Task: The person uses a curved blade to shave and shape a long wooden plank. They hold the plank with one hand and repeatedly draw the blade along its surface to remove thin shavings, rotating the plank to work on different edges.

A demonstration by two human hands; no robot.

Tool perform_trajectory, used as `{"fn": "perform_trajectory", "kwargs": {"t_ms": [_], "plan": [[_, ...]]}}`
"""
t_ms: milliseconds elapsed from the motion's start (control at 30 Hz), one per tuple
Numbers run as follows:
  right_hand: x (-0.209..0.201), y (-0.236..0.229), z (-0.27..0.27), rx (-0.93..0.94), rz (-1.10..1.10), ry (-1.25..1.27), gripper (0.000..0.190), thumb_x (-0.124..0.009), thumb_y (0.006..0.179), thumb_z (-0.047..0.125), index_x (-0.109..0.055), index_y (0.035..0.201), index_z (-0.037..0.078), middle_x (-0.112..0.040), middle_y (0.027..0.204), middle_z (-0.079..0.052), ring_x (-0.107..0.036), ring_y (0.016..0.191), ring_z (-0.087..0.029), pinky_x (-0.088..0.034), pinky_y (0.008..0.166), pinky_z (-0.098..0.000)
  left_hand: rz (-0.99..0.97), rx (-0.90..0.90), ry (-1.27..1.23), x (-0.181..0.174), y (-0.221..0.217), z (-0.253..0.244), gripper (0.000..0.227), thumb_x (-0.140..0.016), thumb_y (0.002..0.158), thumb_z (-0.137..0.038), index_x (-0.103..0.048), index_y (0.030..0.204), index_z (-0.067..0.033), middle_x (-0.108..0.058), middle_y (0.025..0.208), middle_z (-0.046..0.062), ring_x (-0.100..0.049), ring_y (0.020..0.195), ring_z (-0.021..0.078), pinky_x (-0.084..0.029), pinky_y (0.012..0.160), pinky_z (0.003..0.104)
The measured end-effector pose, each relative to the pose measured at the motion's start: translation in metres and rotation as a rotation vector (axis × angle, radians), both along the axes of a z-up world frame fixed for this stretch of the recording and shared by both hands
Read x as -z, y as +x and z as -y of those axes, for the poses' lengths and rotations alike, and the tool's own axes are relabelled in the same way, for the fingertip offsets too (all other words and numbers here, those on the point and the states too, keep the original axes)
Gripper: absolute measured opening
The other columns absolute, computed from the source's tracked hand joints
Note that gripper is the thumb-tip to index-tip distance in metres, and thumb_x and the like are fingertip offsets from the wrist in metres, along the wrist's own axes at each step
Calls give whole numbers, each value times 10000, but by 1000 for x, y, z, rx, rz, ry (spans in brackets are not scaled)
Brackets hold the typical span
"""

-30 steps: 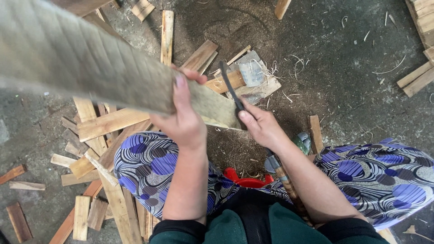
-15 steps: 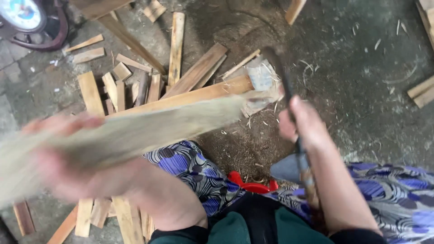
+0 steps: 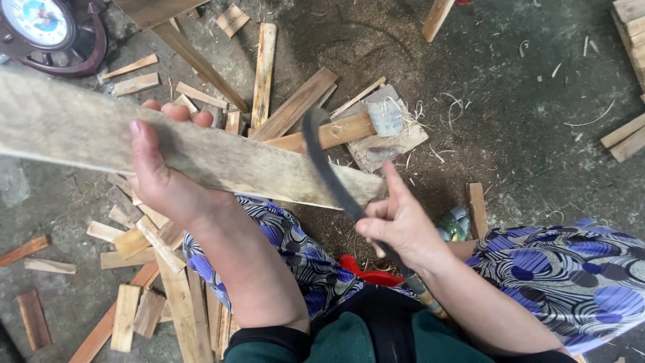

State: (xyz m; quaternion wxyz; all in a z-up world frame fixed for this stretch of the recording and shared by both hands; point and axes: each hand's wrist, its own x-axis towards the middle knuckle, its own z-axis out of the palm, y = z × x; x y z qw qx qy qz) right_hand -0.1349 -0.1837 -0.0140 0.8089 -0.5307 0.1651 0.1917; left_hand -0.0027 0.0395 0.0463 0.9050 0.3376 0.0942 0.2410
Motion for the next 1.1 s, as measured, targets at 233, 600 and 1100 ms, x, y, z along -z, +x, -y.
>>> {"fn": "perform_trajectory", "kwargs": {"t_ms": [233,600,1100], "plan": [[6,3,-6,-114,131,-238,1109,-798,702,442,-189,1560,91,-587,588,13,-468,392,-40,-431,331,-153,126,124,-20,14,1,-8,296,-705,915,-206,-624,1102,8,-696,868,119,-691,771,244,-624,716,385],[5,20,0,-120,-112,-372,916,-758,714,363,-390,1541,228,-679,805,-67,-455,387,-75,-431,337,-217,119,150,67,5,-16,13,278,-685,932,-208,-630,1108,0,-681,894,135,-667,775,286,-589,734,404],[7,13,21,-182,214,-67,1077,-725,813,438,-59,1633,227,-589,590,47,-435,385,1,-474,363,-137,228,201,65,20,-3,38,285,-719,925,-168,-624,1104,32,-690,873,162,-702,780,288,-641,687,411]]}}
